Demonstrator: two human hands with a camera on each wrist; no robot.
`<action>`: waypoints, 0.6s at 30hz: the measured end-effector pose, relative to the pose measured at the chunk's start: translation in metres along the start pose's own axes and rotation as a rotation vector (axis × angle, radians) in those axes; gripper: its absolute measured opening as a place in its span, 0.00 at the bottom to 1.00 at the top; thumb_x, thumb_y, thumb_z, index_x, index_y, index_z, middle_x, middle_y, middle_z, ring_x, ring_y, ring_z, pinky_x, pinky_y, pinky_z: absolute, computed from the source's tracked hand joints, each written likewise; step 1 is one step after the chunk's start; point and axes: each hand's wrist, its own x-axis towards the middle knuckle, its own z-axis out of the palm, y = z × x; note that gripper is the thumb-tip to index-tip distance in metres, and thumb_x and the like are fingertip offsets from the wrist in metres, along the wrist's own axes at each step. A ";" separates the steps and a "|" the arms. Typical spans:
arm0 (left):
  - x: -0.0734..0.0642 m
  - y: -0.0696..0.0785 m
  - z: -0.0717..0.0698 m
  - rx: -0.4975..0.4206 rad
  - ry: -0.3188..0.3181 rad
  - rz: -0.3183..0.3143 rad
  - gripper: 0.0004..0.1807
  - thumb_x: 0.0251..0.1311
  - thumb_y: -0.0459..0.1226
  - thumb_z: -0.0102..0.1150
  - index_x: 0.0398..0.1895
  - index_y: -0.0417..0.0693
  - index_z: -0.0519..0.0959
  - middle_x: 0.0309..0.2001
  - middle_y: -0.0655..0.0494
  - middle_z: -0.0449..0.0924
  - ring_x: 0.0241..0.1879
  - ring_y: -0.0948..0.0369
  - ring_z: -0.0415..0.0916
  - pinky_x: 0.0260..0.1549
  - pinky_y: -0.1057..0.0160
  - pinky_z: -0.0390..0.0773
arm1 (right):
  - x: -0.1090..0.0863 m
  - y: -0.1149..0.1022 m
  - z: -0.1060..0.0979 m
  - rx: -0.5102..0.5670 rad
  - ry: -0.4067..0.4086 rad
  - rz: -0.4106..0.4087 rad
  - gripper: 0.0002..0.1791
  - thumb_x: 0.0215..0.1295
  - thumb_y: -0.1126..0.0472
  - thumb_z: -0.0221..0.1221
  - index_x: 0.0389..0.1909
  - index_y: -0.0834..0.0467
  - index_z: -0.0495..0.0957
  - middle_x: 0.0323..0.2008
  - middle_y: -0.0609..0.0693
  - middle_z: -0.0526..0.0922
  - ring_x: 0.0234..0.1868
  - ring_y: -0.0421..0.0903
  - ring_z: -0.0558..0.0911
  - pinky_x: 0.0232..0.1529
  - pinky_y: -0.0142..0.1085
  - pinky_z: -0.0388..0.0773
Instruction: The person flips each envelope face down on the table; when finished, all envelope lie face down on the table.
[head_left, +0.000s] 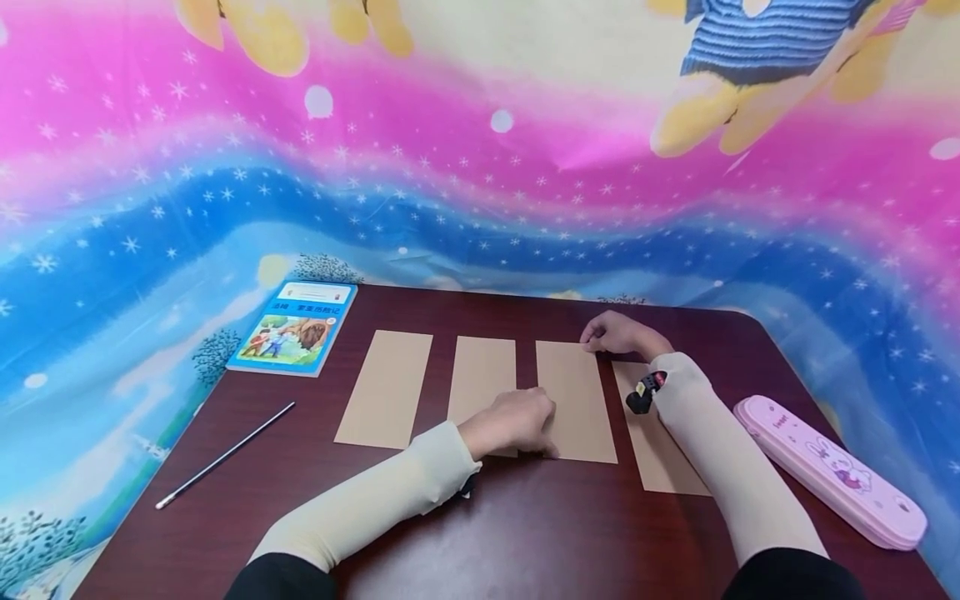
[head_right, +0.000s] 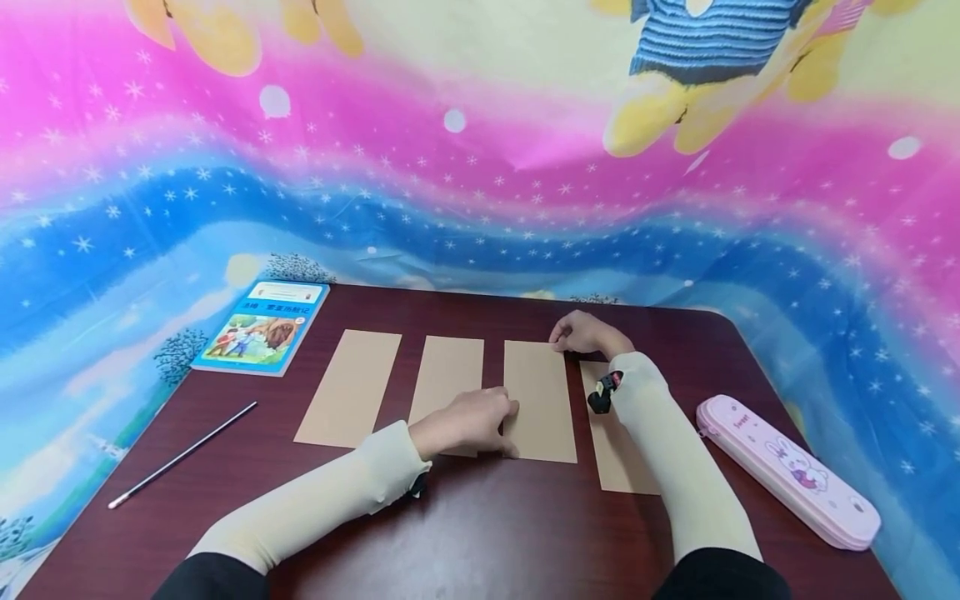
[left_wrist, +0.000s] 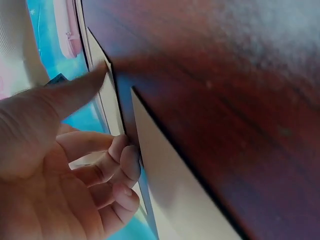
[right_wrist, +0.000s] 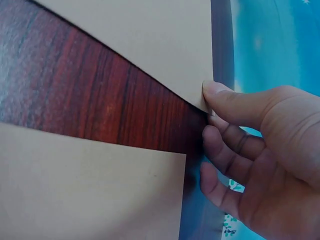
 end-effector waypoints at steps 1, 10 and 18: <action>0.001 0.000 0.000 0.008 -0.001 0.000 0.24 0.49 0.61 0.76 0.29 0.54 0.78 0.38 0.59 0.77 0.32 0.62 0.75 0.29 0.59 0.77 | 0.000 0.000 0.000 -0.004 0.003 -0.002 0.09 0.73 0.61 0.61 0.48 0.59 0.85 0.43 0.55 0.86 0.43 0.48 0.81 0.50 0.44 0.79; 0.015 -0.002 0.000 0.098 0.000 -0.028 0.29 0.52 0.65 0.71 0.41 0.52 0.81 0.46 0.55 0.79 0.42 0.56 0.81 0.37 0.56 0.82 | 0.007 0.001 -0.004 -0.004 0.070 0.025 0.09 0.74 0.62 0.59 0.49 0.60 0.83 0.41 0.56 0.85 0.44 0.51 0.81 0.51 0.47 0.77; 0.023 -0.005 -0.002 0.092 -0.036 -0.047 0.27 0.54 0.64 0.70 0.38 0.53 0.80 0.48 0.55 0.80 0.46 0.54 0.82 0.43 0.54 0.82 | 0.013 0.004 0.000 0.004 0.084 0.039 0.11 0.76 0.60 0.57 0.51 0.59 0.83 0.48 0.59 0.84 0.53 0.57 0.80 0.57 0.54 0.76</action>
